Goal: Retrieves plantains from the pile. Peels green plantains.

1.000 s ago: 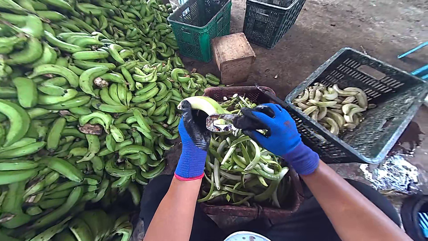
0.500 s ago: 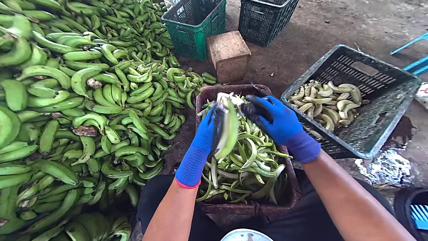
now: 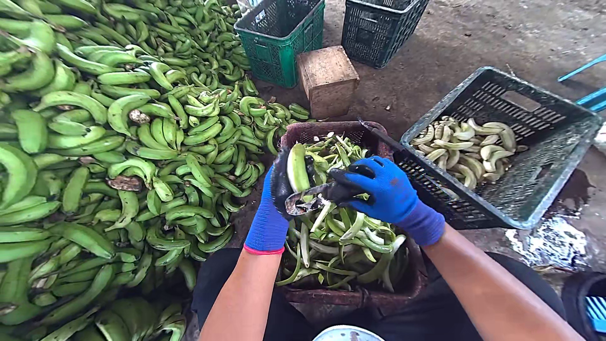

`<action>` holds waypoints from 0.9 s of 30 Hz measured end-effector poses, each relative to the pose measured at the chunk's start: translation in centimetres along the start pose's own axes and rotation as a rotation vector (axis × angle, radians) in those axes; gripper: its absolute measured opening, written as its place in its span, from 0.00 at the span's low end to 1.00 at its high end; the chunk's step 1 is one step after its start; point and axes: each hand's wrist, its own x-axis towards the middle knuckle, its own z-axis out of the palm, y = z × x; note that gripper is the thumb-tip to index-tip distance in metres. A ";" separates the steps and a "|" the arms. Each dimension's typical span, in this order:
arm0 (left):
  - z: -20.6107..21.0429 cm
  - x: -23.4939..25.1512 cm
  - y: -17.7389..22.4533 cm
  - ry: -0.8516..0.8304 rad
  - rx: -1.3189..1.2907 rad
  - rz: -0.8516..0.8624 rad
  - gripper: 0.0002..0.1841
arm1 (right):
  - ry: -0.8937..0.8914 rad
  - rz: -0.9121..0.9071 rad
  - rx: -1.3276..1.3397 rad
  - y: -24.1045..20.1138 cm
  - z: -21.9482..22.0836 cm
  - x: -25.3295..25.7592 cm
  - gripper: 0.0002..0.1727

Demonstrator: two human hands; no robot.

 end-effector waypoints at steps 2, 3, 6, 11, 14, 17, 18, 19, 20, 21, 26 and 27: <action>0.1 0.0 0.3 -0.029 -0.102 -0.008 0.24 | 0.038 -0.008 -0.051 -0.1 -0.3 0.2 0.25; 0.3 -0.1 0.3 -0.008 -0.094 0.004 0.24 | 0.033 0.007 -0.063 -0.2 -0.5 0.3 0.26; 1.3 -0.7 0.3 0.048 0.053 0.114 0.21 | -0.025 0.114 -0.043 -0.8 -0.6 0.5 0.31; 2.9 -2.3 -0.9 0.069 0.703 0.337 0.23 | -0.210 0.543 0.170 -1.6 -1.8 2.1 0.26; 3.2 -2.5 -0.9 -0.032 0.735 0.251 0.24 | -0.367 0.853 0.364 -0.6 -2.5 2.8 0.27; 1.9 -1.6 -0.4 0.000 0.480 0.168 0.22 | -0.395 0.906 0.431 0.3 -1.5 2.0 0.27; 1.3 -1.4 0.1 -0.004 0.379 0.130 0.23 | -0.358 0.829 0.421 0.2 -1.4 1.6 0.25; 0.8 -1.1 0.5 -0.008 0.299 0.110 0.24 | -0.329 0.715 0.404 0.1 -1.5 1.2 0.24; 0.4 -1.1 0.9 -0.005 0.234 0.108 0.24 | -0.299 0.562 0.384 0.1 -1.5 0.8 0.26; 0.1 -1.1 1.2 -0.010 0.184 0.114 0.22 | -0.251 0.384 0.345 0.2 -1.3 0.3 0.30; 1.1 -1.6 0.9 -0.010 0.242 0.080 0.19 | -0.151 0.066 0.129 0.1 -0.9 0.3 0.32; 1.5 -2.0 0.6 0.016 0.351 0.130 0.18 | -0.163 0.121 0.134 0.2 -1.1 0.6 0.32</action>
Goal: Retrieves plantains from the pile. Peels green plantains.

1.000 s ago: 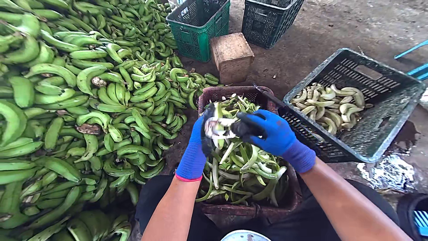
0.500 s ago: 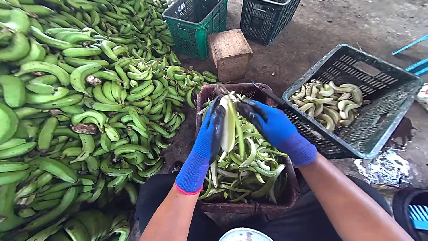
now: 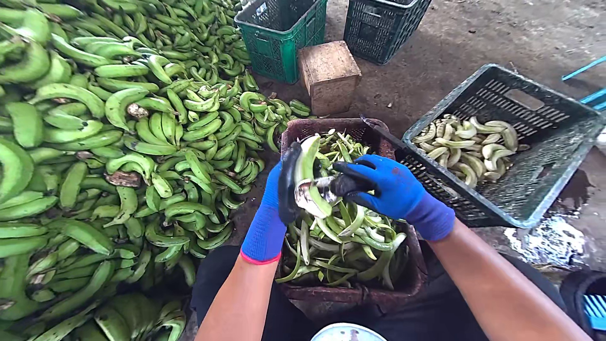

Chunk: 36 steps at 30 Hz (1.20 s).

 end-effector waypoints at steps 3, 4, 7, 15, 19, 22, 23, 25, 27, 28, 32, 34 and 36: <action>0.5 -0.9 -0.1 -0.021 0.278 0.115 0.20 | -0.014 0.297 0.121 1.1 -1.4 1.1 0.28; 0.4 -0.9 0.1 -0.030 0.339 0.129 0.22 | -0.019 0.410 0.168 2.1 -1.8 1.4 0.26; 0.0 -0.2 0.0 0.033 0.443 0.189 0.23 | 0.073 0.628 0.364 3.4 -2.3 1.7 0.26; 1.8 2.8 -2.7 -0.075 0.306 0.083 0.21 | -0.011 0.497 0.054 -0.2 -0.8 1.5 0.42; -0.1 4.9 -2.4 0.161 0.956 0.069 0.34 | 0.286 0.832 -0.159 4.0 -8.0 -1.0 0.37; 0.2 7.0 -4.6 0.253 1.206 -0.138 0.41 | 0.357 0.916 -0.156 5.7 -10.1 -2.4 0.38; 0.4 7.7 -5.5 0.245 1.229 -0.152 0.39 | 0.333 0.847 -0.112 5.7 -9.4 -2.7 0.37; 0.7 8.5 -6.1 0.211 1.228 -0.070 0.33 | 0.214 0.610 -0.031 5.2 -7.0 -2.7 0.33; 0.8 8.4 -5.3 0.134 1.166 0.007 0.29 | 0.000 0.460 0.022 4.2 -4.5 -2.0 0.32; 0.8 7.8 -4.3 0.072 1.105 0.031 0.28 | -0.091 0.394 0.057 3.6 -3.4 -1.6 0.32; 1.3 4.3 -0.2 -0.145 0.725 0.117 0.27 | -0.283 0.074 0.201 0.9 -1.9 -0.3 0.31; 1.3 2.9 0.3 -0.155 0.564 0.183 0.27 | -0.252 -0.016 0.319 -0.9 -2.5 0.0 0.30; 0.8 2.4 0.3 -0.111 0.520 0.253 0.30 | -0.224 -0.029 0.450 -2.3 -2.8 0.4 0.29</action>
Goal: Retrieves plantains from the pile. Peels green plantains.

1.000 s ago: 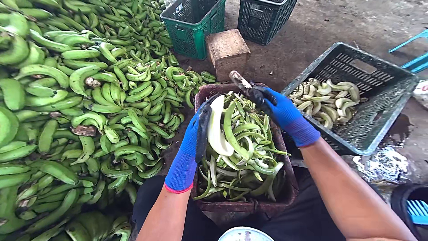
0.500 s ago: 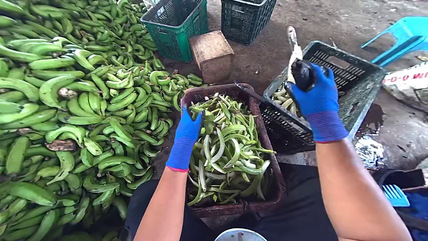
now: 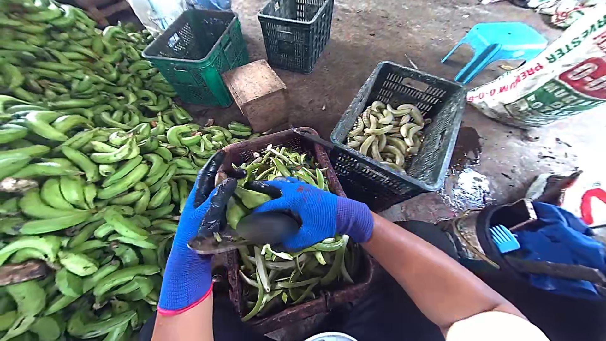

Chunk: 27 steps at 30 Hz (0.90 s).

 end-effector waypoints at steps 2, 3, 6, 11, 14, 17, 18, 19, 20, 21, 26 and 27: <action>0.3 -0.4 -0.2 0.142 0.067 0.002 0.31 | 0.006 0.072 0.046 -1.1 0.1 0.6 0.29; 0.2 -0.4 -0.6 0.227 0.122 0.017 0.31 | -0.001 0.146 0.025 -1.6 0.0 0.9 0.28; -2.2 0.0 -1.3 0.374 0.301 -0.062 0.30 | -0.005 0.352 -0.113 -1.5 0.2 1.4 0.27; -5.1 -4.2 -6.6 -0.042 -0.396 -0.229 0.14 | 0.111 0.131 -0.349 -0.7 2.5 1.4 0.33; -3.4 -6.0 -4.4 -0.091 -0.631 -0.218 0.16 | 0.037 -0.035 -0.326 -1.5 3.9 1.6 0.33; -3.8 -3.6 -3.8 0.092 -0.323 -0.242 0.18 | -0.055 -0.044 -0.346 -2.9 4.7 1.3 0.34; -4.6 -1.8 -3.6 0.209 -0.100 -0.219 0.14 | -0.073 -0.011 -0.352 -3.2 4.6 1.1 0.34; -6.0 -0.5 -3.2 0.355 0.163 -0.193 0.16 | -0.116 0.047 -0.351 -3.4 4.5 0.9 0.34; -7.8 0.2 -2.6 0.481 0.347 -0.174 0.25 | -0.186 0.109 -0.344 -3.5 4.4 0.7 0.34; -10.1 0.8 -2.8 0.604 0.450 -0.139 0.31 | -0.280 0.167 -0.336 -3.5 4.3 0.4 0.34; -11.6 0.6 -3.0 0.834 0.021 -0.191 0.34 | -0.508 0.478 -0.365 -0.4 5.3 1.5 0.36; -10.2 0.7 -2.7 0.766 -0.077 -0.175 0.32 | -0.455 0.537 -0.351 0.6 5.1 1.7 0.36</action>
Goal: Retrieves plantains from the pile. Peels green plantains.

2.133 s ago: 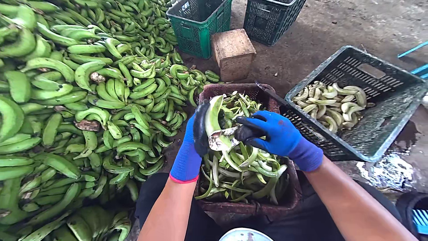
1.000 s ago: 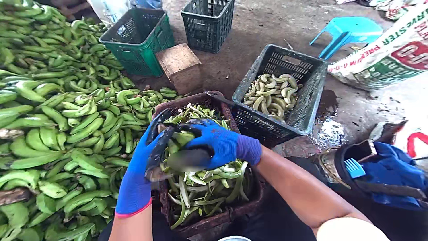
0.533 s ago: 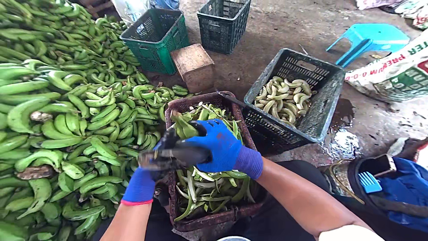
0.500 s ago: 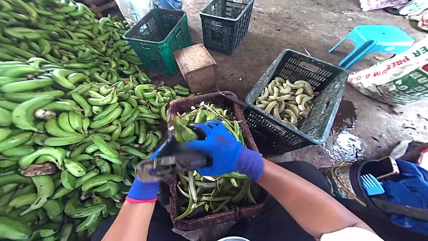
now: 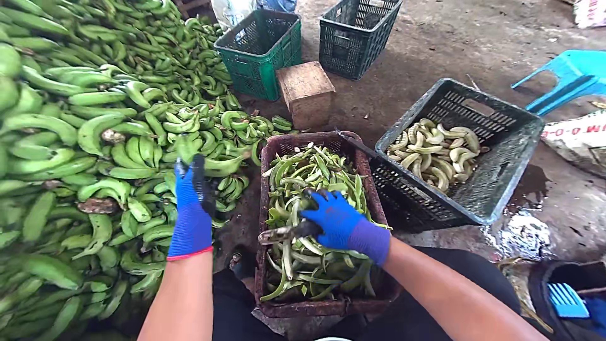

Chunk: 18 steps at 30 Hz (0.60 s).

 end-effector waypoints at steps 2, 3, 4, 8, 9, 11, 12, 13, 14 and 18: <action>1.8 -2.1 0.0 -0.135 -0.061 0.021 0.29 | 0.139 0.070 0.127 1.2 -0.9 0.3 0.34; 2.4 -3.1 0.0 -0.181 -0.053 0.051 0.29 | 0.216 0.091 0.203 1.4 -1.5 0.1 0.32; 2.8 -4.0 -0.3 -0.206 -0.027 0.091 0.30 | 0.275 0.117 0.293 1.3 -2.1 -0.1 0.32; 5.0 -7.4 -0.2 -0.215 0.141 0.229 0.32 | 0.469 0.169 0.499 1.3 -2.3 -0.3 0.27; 5.4 -7.9 -0.2 -0.228 0.182 0.262 0.32 | 0.533 0.140 0.532 1.4 -2.1 -0.6 0.26; 5.9 -8.3 -0.3 -0.267 0.244 0.312 0.32 | 0.744 -0.005 0.549 1.6 -1.6 -1.2 0.24; 6.1 -8.3 -0.5 -0.284 0.263 0.345 0.32 | 0.787 -0.055 0.529 1.7 -1.7 -1.5 0.24; 6.1 -8.4 -0.6 -0.313 0.270 0.382 0.31 | 0.725 -0.029 0.480 1.9 -1.9 -1.7 0.24; 6.1 -8.5 -0.7 -0.355 0.252 0.416 0.30 | 0.532 0.084 0.441 2.3 -2.4 -1.6 0.22; 5.5 -7.9 0.9 -0.560 0.042 0.311 0.31 | 0.021 0.315 0.392 3.7 -2.5 -0.2 0.27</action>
